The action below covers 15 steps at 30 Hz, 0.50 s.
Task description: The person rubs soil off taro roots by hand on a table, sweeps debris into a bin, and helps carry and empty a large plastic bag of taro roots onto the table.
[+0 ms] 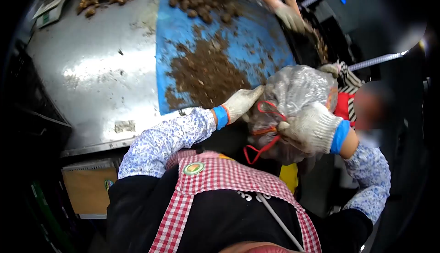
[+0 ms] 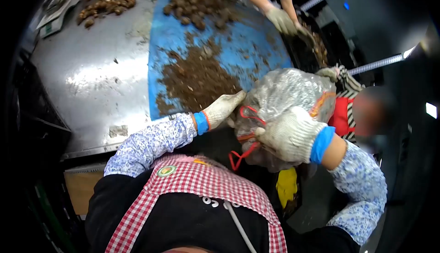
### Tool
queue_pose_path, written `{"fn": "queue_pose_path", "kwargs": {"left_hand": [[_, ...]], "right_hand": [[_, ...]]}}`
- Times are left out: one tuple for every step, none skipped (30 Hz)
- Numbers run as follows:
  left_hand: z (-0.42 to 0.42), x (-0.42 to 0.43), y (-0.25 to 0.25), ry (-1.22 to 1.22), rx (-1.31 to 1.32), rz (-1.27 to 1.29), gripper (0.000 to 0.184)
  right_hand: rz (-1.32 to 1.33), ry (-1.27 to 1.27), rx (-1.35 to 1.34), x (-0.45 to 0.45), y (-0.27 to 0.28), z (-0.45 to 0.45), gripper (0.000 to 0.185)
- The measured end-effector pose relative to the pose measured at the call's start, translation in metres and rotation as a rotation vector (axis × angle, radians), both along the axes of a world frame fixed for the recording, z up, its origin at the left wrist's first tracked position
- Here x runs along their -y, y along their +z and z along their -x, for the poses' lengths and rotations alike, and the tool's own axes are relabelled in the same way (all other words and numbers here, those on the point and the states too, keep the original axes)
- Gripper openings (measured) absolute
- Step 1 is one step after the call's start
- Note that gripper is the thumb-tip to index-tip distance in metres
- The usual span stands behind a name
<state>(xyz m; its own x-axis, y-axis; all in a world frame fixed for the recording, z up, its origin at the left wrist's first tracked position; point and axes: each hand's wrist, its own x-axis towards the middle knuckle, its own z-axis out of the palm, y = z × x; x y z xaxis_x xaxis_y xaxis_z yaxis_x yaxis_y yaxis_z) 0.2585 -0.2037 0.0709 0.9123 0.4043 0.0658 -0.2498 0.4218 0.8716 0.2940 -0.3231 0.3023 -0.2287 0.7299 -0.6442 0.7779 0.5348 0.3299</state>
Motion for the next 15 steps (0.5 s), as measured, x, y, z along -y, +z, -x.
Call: {"fn": "queue_pose_path", "kwargs": {"left_hand": [[0.013,-0.012,0.001,0.038,-0.026,-0.028,0.056],[0.01,-0.034,0.012,0.042,-0.094,0.008,0.056],[0.023,-0.048,0.009,0.088,-0.095,0.048,0.052],[0.027,-0.066,-0.001,0.159,-0.131,-0.081,0.05],[0.029,-0.085,-0.021,0.229,-0.173,-0.202,0.047],[0.03,-0.102,-0.037,0.3,-0.217,-0.319,0.044],[0.035,-0.115,-0.049,0.386,-0.205,-0.431,0.048],[0.04,-0.119,-0.06,0.468,-0.198,-0.538,0.053],[0.04,-0.119,-0.05,0.463,-0.136,-0.195,0.049],[0.023,-0.124,-0.081,0.447,-0.116,0.069,0.046],[0.027,-0.117,-0.071,0.443,-0.044,0.154,0.047],[0.032,-0.112,-0.059,0.428,0.021,0.234,0.049],[0.02,-0.117,-0.074,0.443,-0.102,0.068,0.052],[0.016,-0.115,-0.073,0.482,-0.136,0.152,0.053],[0.013,-0.115,-0.069,0.519,-0.168,0.228,0.054]], "right_hand": [[-0.02,0.034,-0.028,-0.012,0.0,0.011,0.022],[0.026,0.035,-0.097,-0.046,0.012,-0.005,0.022],[-0.019,0.086,-0.152,-0.063,-0.002,-0.003,0.021],[-0.061,0.14,-0.214,-0.083,-0.014,-0.005,0.019],[-0.045,0.175,-0.208,-0.105,-0.028,-0.002,0.018],[-0.055,0.175,-0.166,-0.127,-0.047,-0.004,0.018],[-0.084,0.197,-0.272,-0.149,-0.071,-0.013,0.021],[-0.022,0.16,-0.251,-0.173,-0.084,-0.007,0.024],[0.029,0.15,-0.313,-0.207,-0.086,-0.015,0.025],[0.002,0.174,-0.347,-0.224,-0.095,-0.016,0.026],[-0.006,0.096,-0.334,-0.243,-0.095,-0.019,0.027],[-0.018,0.007,-0.327,-0.258,-0.096,-0.023,0.028],[-0.153,0.173,-0.525,-0.271,-0.102,-0.051,0.027],[-0.146,0.353,-0.54,-0.292,-0.098,-0.072,0.02],[-0.204,-0.278,-0.484,-0.305,-0.064,-0.052,0.016]]}}
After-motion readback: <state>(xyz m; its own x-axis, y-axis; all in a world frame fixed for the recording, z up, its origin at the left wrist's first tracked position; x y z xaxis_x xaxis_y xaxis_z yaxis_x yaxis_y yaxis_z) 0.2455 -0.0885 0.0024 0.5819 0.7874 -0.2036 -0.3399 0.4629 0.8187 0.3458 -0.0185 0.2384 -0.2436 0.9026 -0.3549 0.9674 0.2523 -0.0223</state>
